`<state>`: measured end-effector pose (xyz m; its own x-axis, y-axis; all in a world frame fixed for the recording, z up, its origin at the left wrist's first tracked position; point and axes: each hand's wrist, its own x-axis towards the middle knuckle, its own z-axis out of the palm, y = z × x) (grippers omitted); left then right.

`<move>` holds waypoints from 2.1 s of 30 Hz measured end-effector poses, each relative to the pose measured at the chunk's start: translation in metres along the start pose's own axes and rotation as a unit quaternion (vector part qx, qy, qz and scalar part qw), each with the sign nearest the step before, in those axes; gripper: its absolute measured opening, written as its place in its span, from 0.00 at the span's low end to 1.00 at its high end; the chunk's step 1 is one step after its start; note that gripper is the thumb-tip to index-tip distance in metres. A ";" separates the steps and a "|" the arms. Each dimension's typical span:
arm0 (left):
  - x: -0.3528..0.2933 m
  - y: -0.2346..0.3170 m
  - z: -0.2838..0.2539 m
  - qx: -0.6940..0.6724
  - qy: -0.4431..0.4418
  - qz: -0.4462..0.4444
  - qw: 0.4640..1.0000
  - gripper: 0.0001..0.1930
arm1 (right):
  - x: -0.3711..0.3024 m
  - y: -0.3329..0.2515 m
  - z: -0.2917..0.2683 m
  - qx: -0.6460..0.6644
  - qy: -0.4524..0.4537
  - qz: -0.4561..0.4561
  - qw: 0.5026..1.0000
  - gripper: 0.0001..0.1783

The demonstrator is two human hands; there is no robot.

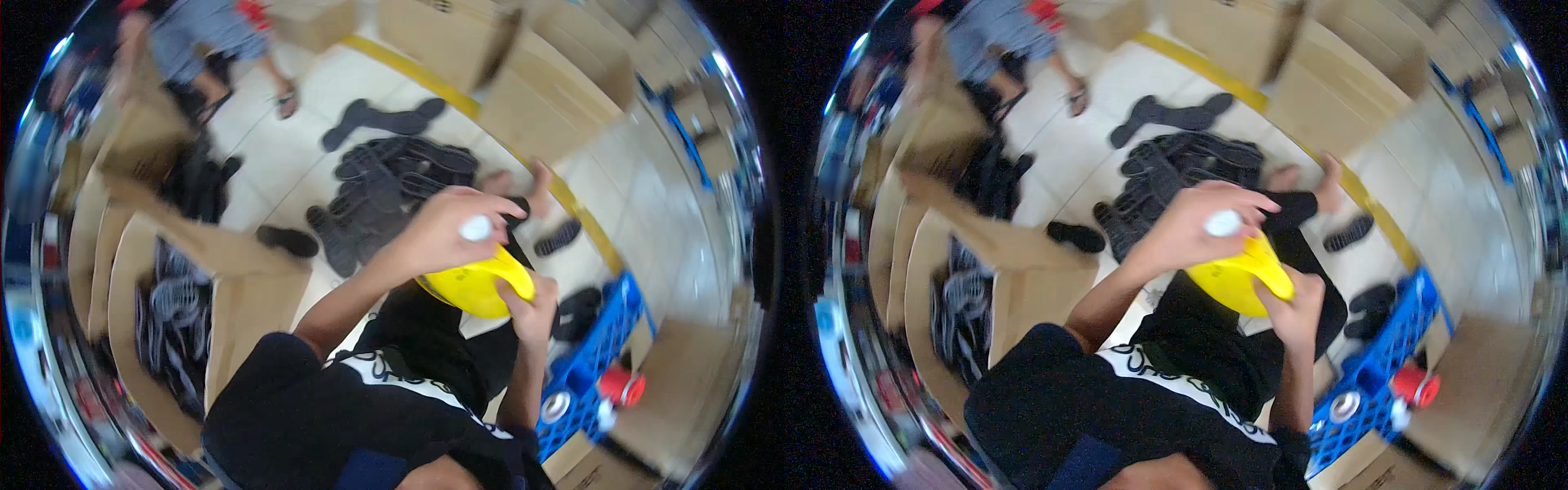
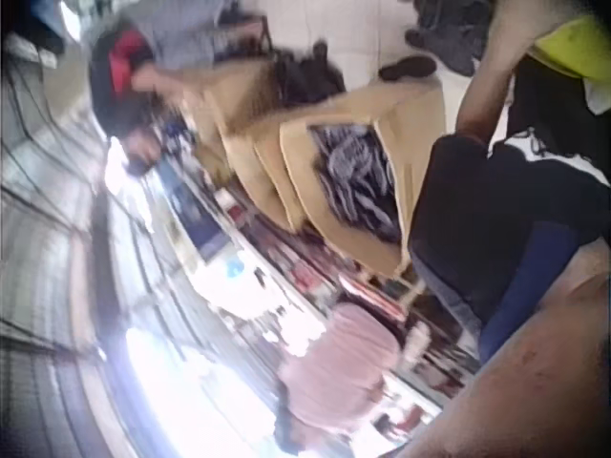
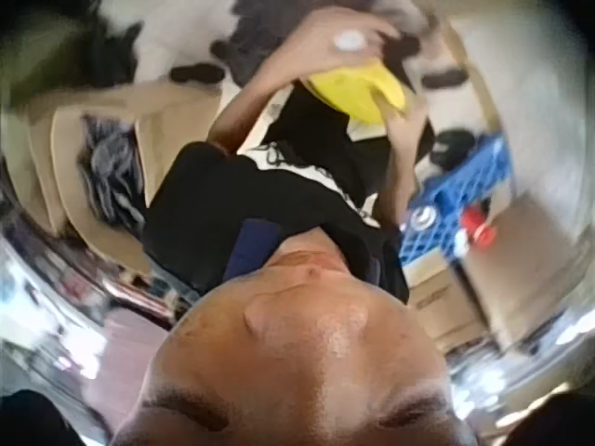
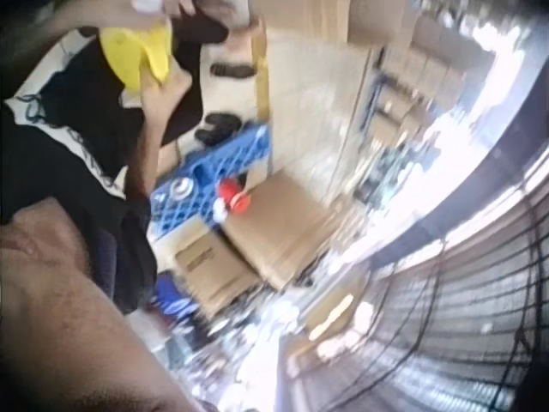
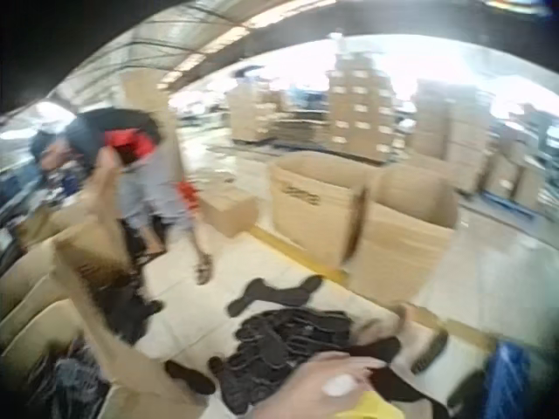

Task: Applying a liquid cleaning or priming agent to shoe soles using a small brush.

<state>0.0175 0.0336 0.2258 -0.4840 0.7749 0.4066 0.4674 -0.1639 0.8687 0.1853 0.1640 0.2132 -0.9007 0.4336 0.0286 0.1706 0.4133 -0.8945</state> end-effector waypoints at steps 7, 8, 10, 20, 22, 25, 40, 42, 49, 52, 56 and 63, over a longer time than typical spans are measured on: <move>0.002 -0.010 0.018 0.132 0.115 0.015 0.984 0.14 | 0.002 0.011 0.019 0.024 0.066 -0.014 0.997 0.09; 0.001 -0.013 0.019 0.145 0.149 0.005 0.978 0.13 | 0.003 0.010 0.022 0.019 0.073 -0.015 0.997 0.10; -0.008 -0.013 0.022 0.140 0.143 -0.038 0.979 0.14 | 0.003 0.011 0.026 0.014 0.066 -0.015 0.998 0.08; -0.069 -0.003 0.006 0.175 0.024 0.015 0.984 0.28 | -0.007 0.013 0.015 0.077 0.030 0.006 0.997 0.06; -0.056 -0.001 -0.005 0.132 0.048 -0.034 0.990 0.29 | -0.011 0.011 0.016 0.053 0.024 -0.001 0.998 0.06; -0.032 -0.005 -0.015 0.075 0.037 -0.079 0.993 0.33 | -0.009 0.006 0.024 0.042 0.017 -0.022 0.999 0.07; -0.032 -0.013 0.002 0.028 -0.012 -0.033 0.999 0.26 | -0.017 0.016 0.016 0.097 0.044 0.016 0.994 0.07; -0.032 -0.014 0.010 -0.009 0.041 -0.029 0.999 0.24 | -0.019 0.015 0.017 0.107 0.050 0.011 0.993 0.07; -0.016 0.002 0.018 0.136 0.008 0.003 0.991 0.35 | -0.019 0.015 0.014 0.094 0.044 0.010 0.995 0.07; -0.021 0.002 0.016 0.111 -0.081 0.001 0.990 0.34 | -0.020 0.017 0.010 0.115 0.056 0.027 0.991 0.07; -0.019 -0.002 0.019 0.103 -0.032 0.005 0.994 0.25 | -0.023 0.019 0.008 0.125 0.066 0.032 0.989 0.07; -0.021 -0.011 0.031 0.054 0.109 -0.012 0.993 0.24 | -0.024 0.020 0.006 0.081 0.018 0.010 0.996 0.08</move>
<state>0.0459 0.0382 0.1992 -0.6383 0.6257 0.4484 0.5246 -0.0727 0.8482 0.2080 0.1574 0.1918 -0.8823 0.4702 0.0226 0.1195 0.2702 -0.9554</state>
